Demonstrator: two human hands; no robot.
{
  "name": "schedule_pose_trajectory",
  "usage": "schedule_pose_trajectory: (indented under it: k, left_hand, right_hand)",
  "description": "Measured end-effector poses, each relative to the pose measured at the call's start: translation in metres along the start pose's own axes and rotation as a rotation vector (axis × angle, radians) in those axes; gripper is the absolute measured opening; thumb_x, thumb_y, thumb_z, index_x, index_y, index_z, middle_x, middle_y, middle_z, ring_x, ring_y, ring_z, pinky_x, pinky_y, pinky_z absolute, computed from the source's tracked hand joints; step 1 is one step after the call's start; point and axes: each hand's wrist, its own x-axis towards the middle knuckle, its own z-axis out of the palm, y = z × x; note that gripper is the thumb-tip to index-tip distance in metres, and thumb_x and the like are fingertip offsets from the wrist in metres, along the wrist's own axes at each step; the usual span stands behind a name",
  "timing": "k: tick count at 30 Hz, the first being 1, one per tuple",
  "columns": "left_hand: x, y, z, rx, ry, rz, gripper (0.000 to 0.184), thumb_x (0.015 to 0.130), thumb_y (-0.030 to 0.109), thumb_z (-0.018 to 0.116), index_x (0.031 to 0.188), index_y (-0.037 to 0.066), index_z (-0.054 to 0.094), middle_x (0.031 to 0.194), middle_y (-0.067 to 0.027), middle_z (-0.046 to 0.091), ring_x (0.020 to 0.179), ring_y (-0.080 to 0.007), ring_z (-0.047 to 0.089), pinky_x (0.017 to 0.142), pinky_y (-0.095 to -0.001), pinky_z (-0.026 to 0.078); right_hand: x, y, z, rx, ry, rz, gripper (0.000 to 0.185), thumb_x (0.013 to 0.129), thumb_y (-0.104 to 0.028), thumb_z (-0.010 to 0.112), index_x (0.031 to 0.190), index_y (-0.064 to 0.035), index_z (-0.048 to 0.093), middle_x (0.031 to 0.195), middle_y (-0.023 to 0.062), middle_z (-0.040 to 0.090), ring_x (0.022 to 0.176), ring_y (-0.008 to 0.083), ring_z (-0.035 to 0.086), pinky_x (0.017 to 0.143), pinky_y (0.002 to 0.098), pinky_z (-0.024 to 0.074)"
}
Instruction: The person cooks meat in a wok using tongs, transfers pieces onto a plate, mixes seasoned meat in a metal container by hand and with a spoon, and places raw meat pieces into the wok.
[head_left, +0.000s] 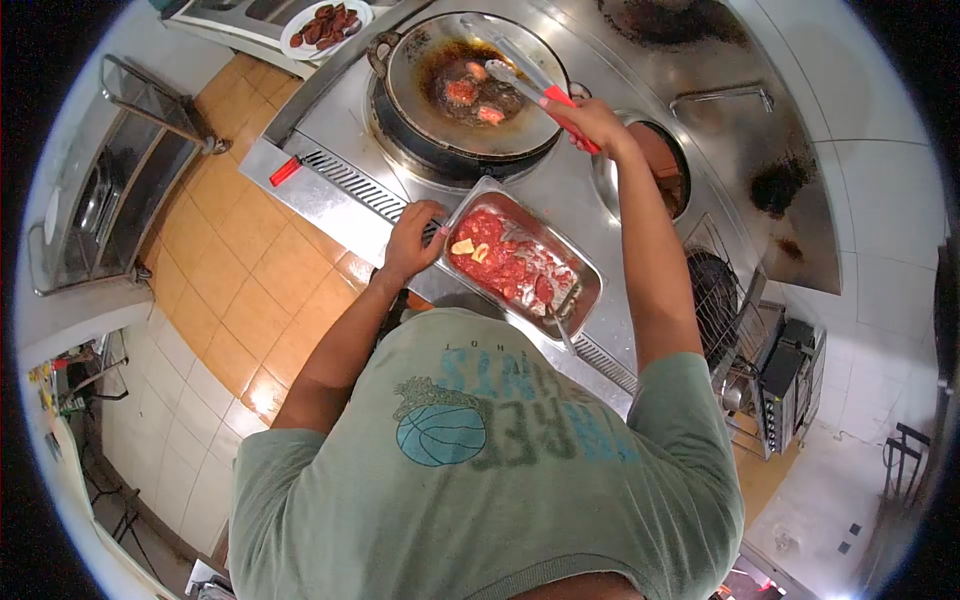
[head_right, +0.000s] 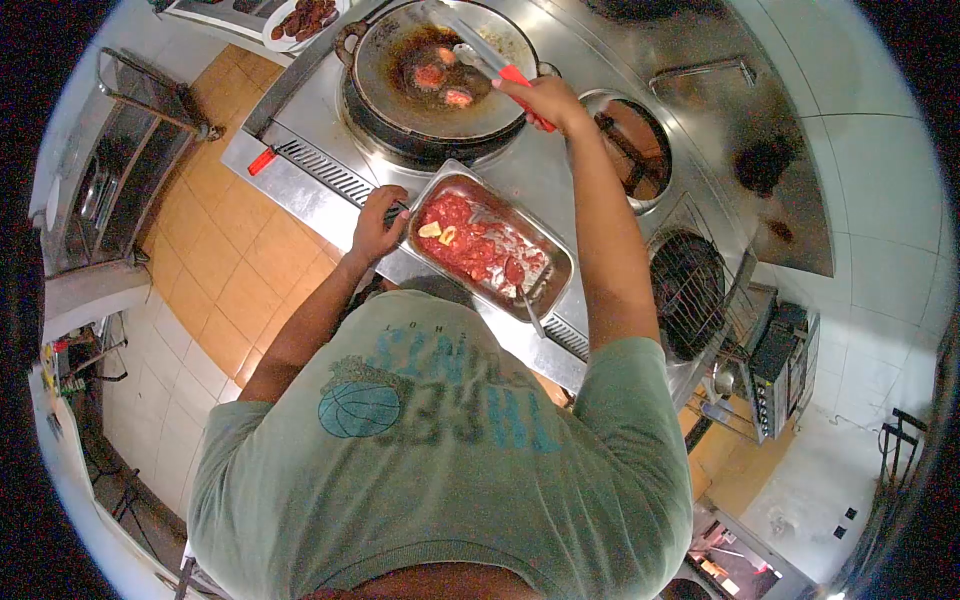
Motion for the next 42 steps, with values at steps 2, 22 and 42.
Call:
schedule_pose_trajectory:
  k: [2,22,42]
  left_hand:
    - [0.000,0.001,-0.001,0.000,0.001,-0.004,0.025,0.080,0.015,0.062,0.099,0.000,0.057,0.103,-0.0157,0.058,0.099,-0.0342,0.054,0.087,-0.0389,0.043]
    - [0.001,-0.001,0.001,0.003,0.009,0.044,0.022,0.081,0.016,0.062,0.096,0.000,0.057,0.100,-0.0158,0.058,0.096,-0.0342,0.054,0.086,-0.0395,0.043]
    - [-0.001,-0.003,0.002,-0.005,0.011,0.017,0.022,0.080,0.016,0.060,0.097,0.000,0.056,0.101,-0.0175,0.058,0.096,-0.0344,0.055,0.085,-0.0395,0.044]
  right_hand:
    - [0.003,-0.002,0.006,0.003,-0.005,-0.001,0.065,0.068,-0.068,0.069,0.069,-0.0042,0.058,0.058,0.0042,0.055,0.047,0.0115,0.053,0.042,0.0250,0.0421]
    - [-0.052,0.054,-0.019,0.053,-0.162,0.056,0.067,0.068,-0.072,0.066,0.071,-0.0045,0.063,0.060,0.0028,0.058,0.049,0.0122,0.056,0.043,0.0255,0.0422]
    - [-0.041,0.020,-0.033,0.256,-0.230,0.213,0.070,0.070,-0.069,0.067,0.089,-0.0016,0.064,0.065,0.0023,0.062,0.047,0.0076,0.055,0.041,0.0215,0.0456]
